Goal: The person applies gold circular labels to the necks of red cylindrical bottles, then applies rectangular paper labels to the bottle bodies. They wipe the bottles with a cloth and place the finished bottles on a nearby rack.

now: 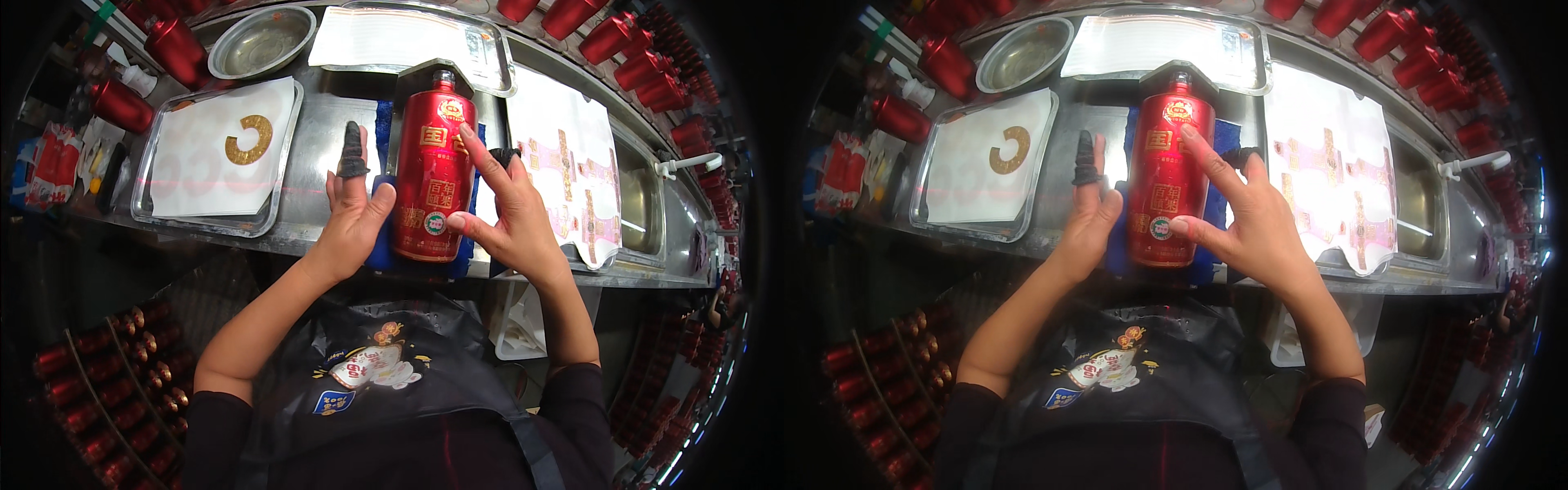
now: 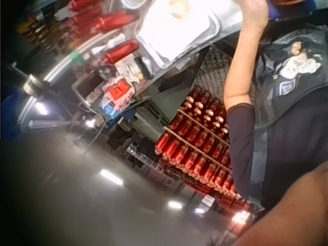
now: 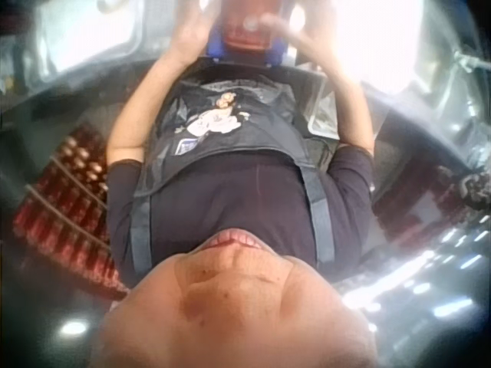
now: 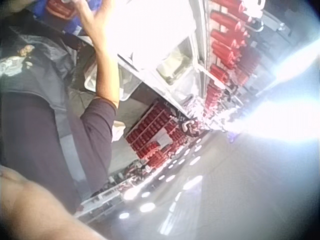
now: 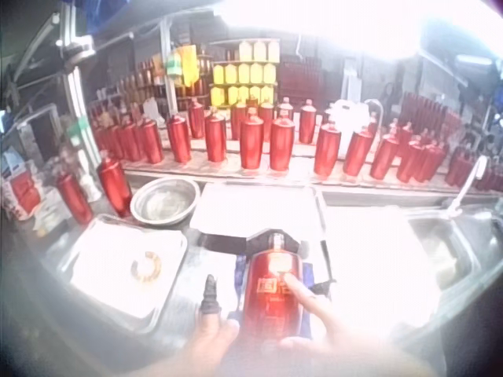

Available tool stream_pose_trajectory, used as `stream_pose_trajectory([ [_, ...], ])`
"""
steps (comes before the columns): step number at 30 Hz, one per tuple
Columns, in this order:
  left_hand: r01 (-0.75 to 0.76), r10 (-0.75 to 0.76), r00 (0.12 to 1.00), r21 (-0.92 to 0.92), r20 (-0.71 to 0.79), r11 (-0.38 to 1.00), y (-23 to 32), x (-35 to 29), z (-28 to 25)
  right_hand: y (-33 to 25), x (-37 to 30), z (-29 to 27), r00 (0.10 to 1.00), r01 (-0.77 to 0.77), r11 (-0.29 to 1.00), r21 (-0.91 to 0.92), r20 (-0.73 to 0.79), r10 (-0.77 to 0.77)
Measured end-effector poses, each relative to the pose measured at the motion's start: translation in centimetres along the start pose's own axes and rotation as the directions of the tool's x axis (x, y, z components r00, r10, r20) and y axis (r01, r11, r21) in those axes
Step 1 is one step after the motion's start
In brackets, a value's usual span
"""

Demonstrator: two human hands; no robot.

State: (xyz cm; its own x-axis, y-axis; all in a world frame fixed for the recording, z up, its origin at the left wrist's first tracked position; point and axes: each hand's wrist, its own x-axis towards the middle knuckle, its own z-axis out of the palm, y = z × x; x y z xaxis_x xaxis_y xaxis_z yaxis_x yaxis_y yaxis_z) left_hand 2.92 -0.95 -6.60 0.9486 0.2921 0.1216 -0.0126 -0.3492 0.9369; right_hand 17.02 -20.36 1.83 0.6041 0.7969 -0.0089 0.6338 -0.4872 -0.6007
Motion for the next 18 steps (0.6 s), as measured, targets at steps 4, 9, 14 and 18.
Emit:
stream_pose_trajectory([
  [4, 0.075, -0.082, 0.995, 0.112, 0.065, 0.991, -0.16, -0.47, 0.41, -0.03, 0.35, 0.36, 0.998, -0.023, 0.999, -0.039, 0.061, 0.026],
  [9, 0.128, -0.132, 0.989, 0.055, 0.064, 0.990, -0.40, -0.28, 0.49, 0.53, 0.90, 0.44, 0.999, 0.047, 0.999, -0.010, 0.018, -0.047],
  [14, 0.092, -0.096, 0.993, 0.064, 0.071, 0.994, 0.10, -0.42, 0.20, 0.69, 0.65, 0.74, 0.997, 0.081, 0.997, -0.007, 0.012, -0.081],
  [18, -0.018, 0.018, 1.000, 0.043, -0.008, 0.999, 0.50, -0.24, -0.26, 0.73, 0.36, 0.22, 1.000, -0.013, 0.992, 0.124, 0.026, 0.010],
])
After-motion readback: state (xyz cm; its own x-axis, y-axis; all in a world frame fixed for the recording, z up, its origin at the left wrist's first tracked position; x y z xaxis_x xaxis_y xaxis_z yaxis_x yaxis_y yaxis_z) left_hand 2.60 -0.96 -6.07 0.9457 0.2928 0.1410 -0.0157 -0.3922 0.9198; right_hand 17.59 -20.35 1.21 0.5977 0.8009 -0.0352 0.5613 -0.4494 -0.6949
